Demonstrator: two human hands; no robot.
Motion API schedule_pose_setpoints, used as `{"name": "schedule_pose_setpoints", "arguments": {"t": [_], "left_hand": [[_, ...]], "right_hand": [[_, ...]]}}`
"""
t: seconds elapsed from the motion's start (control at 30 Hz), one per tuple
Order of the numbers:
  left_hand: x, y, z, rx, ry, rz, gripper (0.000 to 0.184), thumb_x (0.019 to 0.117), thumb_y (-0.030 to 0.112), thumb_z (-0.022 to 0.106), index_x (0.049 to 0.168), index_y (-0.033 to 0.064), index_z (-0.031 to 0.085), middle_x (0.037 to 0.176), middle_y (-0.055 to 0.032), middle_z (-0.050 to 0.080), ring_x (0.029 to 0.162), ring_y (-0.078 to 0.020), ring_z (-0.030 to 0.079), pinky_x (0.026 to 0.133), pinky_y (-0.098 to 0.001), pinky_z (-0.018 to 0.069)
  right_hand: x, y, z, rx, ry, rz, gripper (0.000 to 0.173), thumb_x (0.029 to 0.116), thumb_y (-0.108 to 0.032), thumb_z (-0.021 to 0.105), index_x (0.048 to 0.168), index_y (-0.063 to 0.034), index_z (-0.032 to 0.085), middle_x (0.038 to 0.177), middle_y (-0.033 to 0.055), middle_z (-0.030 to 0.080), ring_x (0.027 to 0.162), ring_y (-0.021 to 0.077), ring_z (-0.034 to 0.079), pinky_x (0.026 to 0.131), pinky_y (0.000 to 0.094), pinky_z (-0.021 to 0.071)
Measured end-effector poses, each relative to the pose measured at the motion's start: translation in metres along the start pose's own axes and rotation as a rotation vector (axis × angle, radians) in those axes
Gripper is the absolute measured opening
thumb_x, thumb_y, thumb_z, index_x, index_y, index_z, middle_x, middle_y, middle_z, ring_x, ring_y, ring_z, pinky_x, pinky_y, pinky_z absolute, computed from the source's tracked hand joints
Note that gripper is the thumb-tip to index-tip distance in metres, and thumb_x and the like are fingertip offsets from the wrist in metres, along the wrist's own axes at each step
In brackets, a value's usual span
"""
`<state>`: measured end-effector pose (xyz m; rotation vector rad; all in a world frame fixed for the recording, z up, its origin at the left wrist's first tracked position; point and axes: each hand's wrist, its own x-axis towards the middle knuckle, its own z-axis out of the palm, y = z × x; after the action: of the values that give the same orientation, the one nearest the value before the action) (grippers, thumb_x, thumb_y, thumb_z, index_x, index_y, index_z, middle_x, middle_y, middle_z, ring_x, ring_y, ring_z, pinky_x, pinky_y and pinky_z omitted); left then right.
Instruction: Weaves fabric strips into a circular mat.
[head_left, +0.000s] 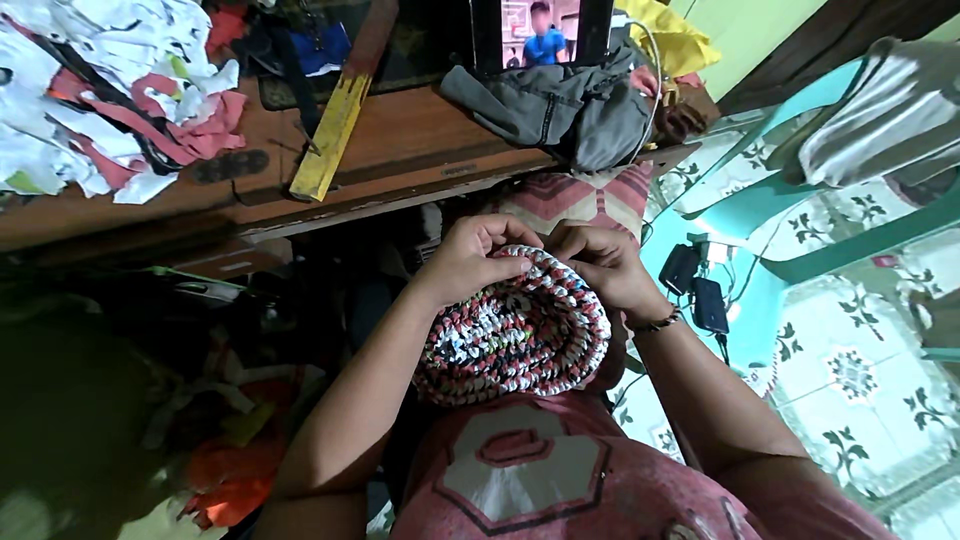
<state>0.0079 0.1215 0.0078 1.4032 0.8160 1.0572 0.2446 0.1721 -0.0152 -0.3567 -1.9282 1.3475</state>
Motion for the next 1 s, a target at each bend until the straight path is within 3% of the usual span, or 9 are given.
{"name": "schedule_pose_setpoints", "arguments": {"t": [0.17, 0.3, 0.47, 0.53, 0.6, 0.67, 0.73, 0.83, 1.0], "left_hand": [[-0.001, -0.003, -0.005, 0.029, -0.036, 0.053, 0.021, 0.0889, -0.005, 0.068, 0.11, -0.0018, 0.068, 0.1, -0.0058, 0.073, 0.089, -0.0087, 0.07, 0.08, -0.0241, 0.0594], [-0.003, -0.002, -0.017, 0.041, -0.151, 0.027, 0.038, 0.0884, -0.005, 0.07, 0.125, -0.0019, 0.06, 0.106, -0.0082, 0.073, 0.094, -0.0123, 0.071, 0.085, -0.0277, 0.0602], [-0.002, -0.008, -0.015, 0.097, -0.029, 0.089, 0.034, 0.0821, -0.008, 0.075, 0.109, 0.0021, 0.057, 0.095, -0.0049, 0.069, 0.085, -0.01, 0.069, 0.078, -0.0263, 0.06], [-0.001, -0.006, -0.011, 0.14, 0.06, 0.096, 0.034, 0.0818, -0.008, 0.076, 0.108, 0.0024, 0.057, 0.092, -0.0043, 0.069, 0.08, -0.009, 0.069, 0.073, -0.025, 0.0601], [0.001, 0.0, -0.009, 0.194, 0.171, 0.09, 0.033, 0.0837, -0.005, 0.077, 0.109, 0.0024, 0.057, 0.087, -0.0034, 0.069, 0.075, -0.0079, 0.068, 0.069, -0.0234, 0.0593], [0.004, 0.007, -0.01, 0.211, 0.308, 0.098, 0.033, 0.085, -0.005, 0.076, 0.112, 0.0016, 0.057, 0.084, -0.0037, 0.07, 0.074, -0.0087, 0.069, 0.069, -0.0251, 0.0603], [0.009, 0.016, -0.012, 0.162, 0.445, 0.086, 0.033, 0.0872, -0.005, 0.074, 0.116, 0.0006, 0.058, 0.089, -0.0057, 0.072, 0.079, -0.0109, 0.071, 0.074, -0.0281, 0.0609], [0.015, 0.027, -0.005, 0.054, 0.569, 0.021, 0.031, 0.0901, -0.002, 0.072, 0.119, -0.0011, 0.062, 0.098, -0.0074, 0.072, 0.089, -0.0127, 0.07, 0.081, -0.0301, 0.0597], [-0.002, 0.022, 0.044, -0.107, 0.554, -0.115, 0.026, 0.096, 0.003, 0.065, 0.122, 0.0044, 0.064, 0.106, -0.0067, 0.069, 0.089, -0.0124, 0.067, 0.078, -0.0312, 0.0579]], "right_hand": [[-0.004, 0.006, 0.013, 0.18, 0.025, 0.166, 0.021, 0.0877, 0.001, 0.062, 0.106, -0.0099, 0.063, 0.09, -0.0003, 0.066, 0.075, 0.0038, 0.063, 0.065, 0.0189, 0.0552], [-0.004, -0.002, 0.017, 0.293, 0.087, 0.264, 0.031, 0.091, -0.003, 0.049, 0.117, -0.0182, 0.054, 0.092, -0.0015, 0.063, 0.073, 0.0039, 0.061, 0.061, 0.0188, 0.053], [0.0, -0.012, 0.027, 0.311, 0.087, 0.293, 0.05, 0.0919, -0.002, 0.038, 0.138, -0.021, 0.044, 0.094, 0.0011, 0.063, 0.072, 0.0066, 0.062, 0.06, 0.0209, 0.0535], [0.004, -0.017, 0.024, 0.216, 0.108, 0.301, 0.057, 0.0948, -0.012, 0.039, 0.151, -0.0232, 0.036, 0.1, 0.0008, 0.064, 0.076, 0.0078, 0.063, 0.062, 0.0227, 0.0539], [0.011, -0.022, 0.011, 0.053, 0.131, 0.265, 0.056, 0.1053, -0.041, 0.041, 0.156, -0.0177, 0.032, 0.122, 0.0001, 0.064, 0.099, 0.0091, 0.064, 0.081, 0.0276, 0.0567], [0.02, -0.033, -0.006, -0.198, 0.202, 0.179, 0.064, 0.1065, -0.053, 0.039, 0.15, -0.0063, 0.043, 0.14, 0.0033, 0.058, 0.124, 0.0124, 0.058, 0.103, 0.0346, 0.0517], [0.026, -0.054, -0.016, -0.572, 0.271, 0.05, 0.051, 0.105, -0.04, 0.052, 0.139, -0.0036, 0.057, 0.142, 0.0116, 0.055, 0.131, 0.0216, 0.052, 0.107, 0.0398, 0.0473], [0.036, -0.081, -0.002, -0.963, 0.312, -0.201, 0.03, 0.0905, -0.018, 0.074, 0.117, -0.0051, 0.072, 0.115, 0.0172, 0.064, 0.112, 0.0335, 0.056, 0.095, 0.0479, 0.0452], [0.042, -0.053, 0.015, -0.933, 0.283, -0.211, 0.02, 0.0902, -0.014, 0.075, 0.108, -0.0062, 0.077, 0.102, 0.0101, 0.072, 0.101, 0.0268, 0.061, 0.091, 0.041, 0.0481]]}}
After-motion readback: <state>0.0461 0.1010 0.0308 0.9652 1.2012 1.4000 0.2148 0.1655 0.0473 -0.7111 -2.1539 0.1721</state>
